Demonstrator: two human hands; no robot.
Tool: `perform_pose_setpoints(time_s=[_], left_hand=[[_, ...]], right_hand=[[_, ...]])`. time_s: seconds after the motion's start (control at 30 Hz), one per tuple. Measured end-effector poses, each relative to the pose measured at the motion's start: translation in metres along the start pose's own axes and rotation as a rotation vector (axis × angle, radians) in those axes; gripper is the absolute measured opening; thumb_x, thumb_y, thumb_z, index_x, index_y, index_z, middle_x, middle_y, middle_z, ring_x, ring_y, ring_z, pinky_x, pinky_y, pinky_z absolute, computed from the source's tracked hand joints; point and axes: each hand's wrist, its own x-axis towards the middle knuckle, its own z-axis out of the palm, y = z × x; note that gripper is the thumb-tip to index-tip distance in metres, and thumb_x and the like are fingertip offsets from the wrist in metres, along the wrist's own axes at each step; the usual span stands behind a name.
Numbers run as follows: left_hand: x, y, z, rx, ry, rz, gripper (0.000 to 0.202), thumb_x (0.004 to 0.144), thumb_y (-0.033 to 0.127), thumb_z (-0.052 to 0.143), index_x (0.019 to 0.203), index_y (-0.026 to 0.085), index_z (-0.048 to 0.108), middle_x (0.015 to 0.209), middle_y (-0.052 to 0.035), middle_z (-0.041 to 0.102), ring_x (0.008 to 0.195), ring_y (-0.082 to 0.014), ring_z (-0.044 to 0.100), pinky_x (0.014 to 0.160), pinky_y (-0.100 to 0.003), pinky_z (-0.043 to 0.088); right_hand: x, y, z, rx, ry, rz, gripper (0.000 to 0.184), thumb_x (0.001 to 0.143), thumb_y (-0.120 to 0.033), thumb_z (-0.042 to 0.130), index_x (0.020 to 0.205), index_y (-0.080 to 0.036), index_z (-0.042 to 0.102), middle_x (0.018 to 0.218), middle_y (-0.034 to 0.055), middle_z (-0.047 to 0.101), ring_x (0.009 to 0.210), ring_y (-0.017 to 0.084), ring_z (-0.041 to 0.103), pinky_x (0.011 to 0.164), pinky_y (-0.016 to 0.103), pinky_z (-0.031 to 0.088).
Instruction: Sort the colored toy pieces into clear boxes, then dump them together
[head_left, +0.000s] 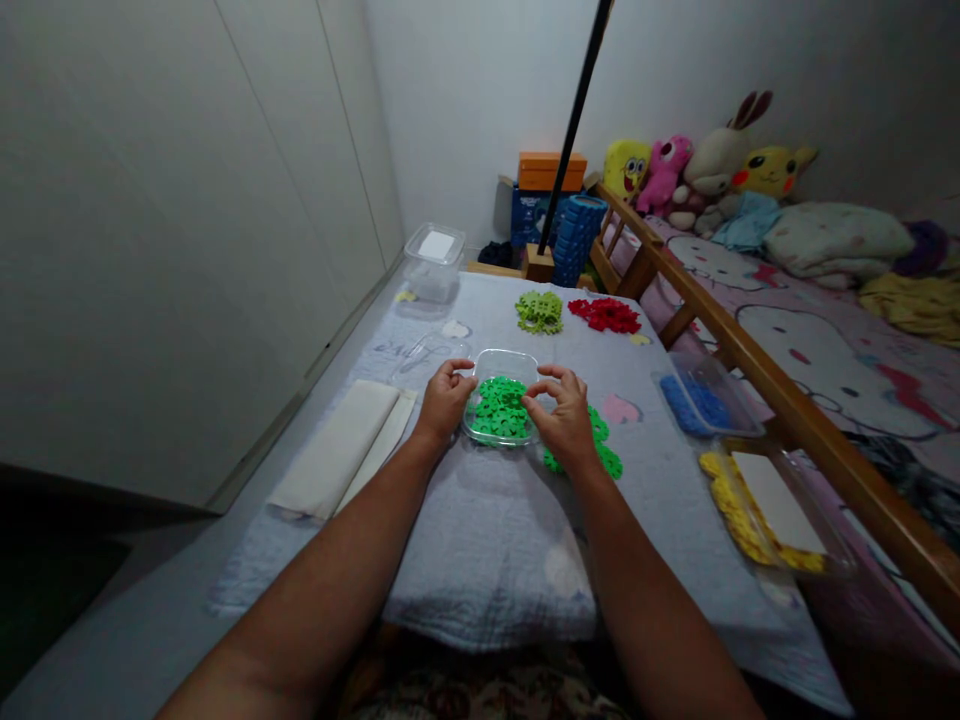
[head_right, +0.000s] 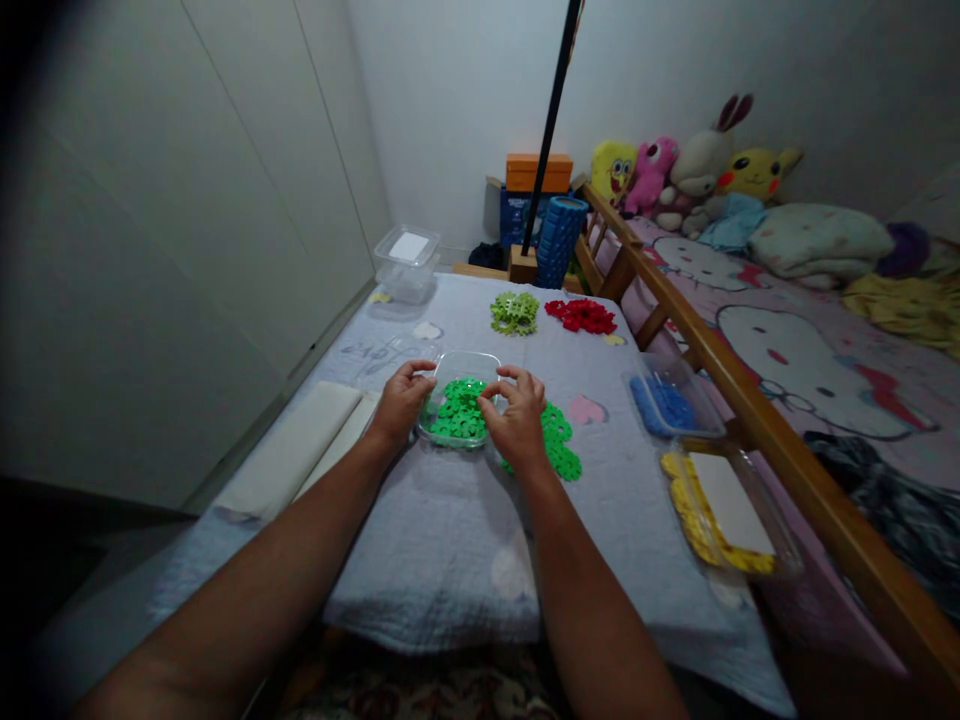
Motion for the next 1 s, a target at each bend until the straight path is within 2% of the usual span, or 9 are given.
perform_pose_setpoints(time_s=[0.23,0.4,0.6,0.77,0.87,1.0], left_hand=[[-0.001,0.003,0.001,-0.020,0.004,-0.011,0.037,0.067,0.034,0.070,0.100,0.019,0.063,0.055,0.0110,0.039,0.049,-0.0098,0.033,0.050,-0.022,0.025],[-0.001,0.001,0.001,-0.013,0.008,0.000,0.037,0.068,0.034,0.070,0.100,0.019,0.064,0.055,0.0111,0.038,0.049,-0.0099,0.033,0.049,-0.022,0.024],[-0.001,0.001,0.001,-0.003,0.008,0.011,0.037,0.068,0.034,0.069,0.101,0.019,0.063,0.055,0.0110,0.038,0.049,-0.0099,0.033,0.050,-0.023,0.024],[-0.001,0.001,0.001,0.007,0.002,0.014,0.039,0.068,0.037,0.069,0.102,0.018,0.064,0.055,0.0112,0.038,0.050,-0.0100,0.033,0.050,-0.023,0.025],[-0.002,0.002,0.001,0.018,0.005,0.009,0.040,0.068,0.038,0.069,0.103,0.018,0.064,0.055,0.0113,0.039,0.050,-0.0099,0.033,0.050,-0.023,0.025],[-0.001,0.001,0.000,0.020,0.001,0.004,0.042,0.068,0.039,0.069,0.103,0.017,0.064,0.055,0.0114,0.039,0.049,-0.0101,0.033,0.049,-0.023,0.025]], right_hand=[[0.001,0.005,0.010,-0.034,-0.054,0.024,0.006,0.085,-0.026,0.073,0.081,-0.028,0.077,0.143,0.0066,0.064,0.139,0.034,0.046,0.120,0.059,0.032],[0.002,0.013,0.007,-0.020,-0.046,0.020,0.014,0.089,-0.028,0.067,0.093,-0.027,0.081,0.146,0.0086,0.062,0.140,0.033,0.046,0.121,0.057,0.033],[0.006,0.030,-0.012,-0.039,0.054,0.027,0.020,0.088,-0.032,0.065,0.099,-0.025,0.079,0.140,0.0124,0.064,0.135,0.033,0.051,0.118,0.055,0.036],[0.012,0.053,-0.039,-0.186,0.189,0.109,0.022,0.086,-0.031,0.060,0.096,-0.024,0.078,0.130,0.0133,0.068,0.127,0.034,0.056,0.114,0.054,0.038],[0.014,0.061,-0.050,-0.329,0.129,0.234,0.026,0.087,-0.030,0.057,0.100,-0.022,0.078,0.125,0.0130,0.070,0.121,0.033,0.058,0.112,0.053,0.039],[0.012,0.058,-0.055,-0.557,-0.043,0.396,0.039,0.091,-0.031,0.056,0.123,-0.020,0.075,0.134,0.0139,0.068,0.123,0.034,0.058,0.108,0.050,0.041]])
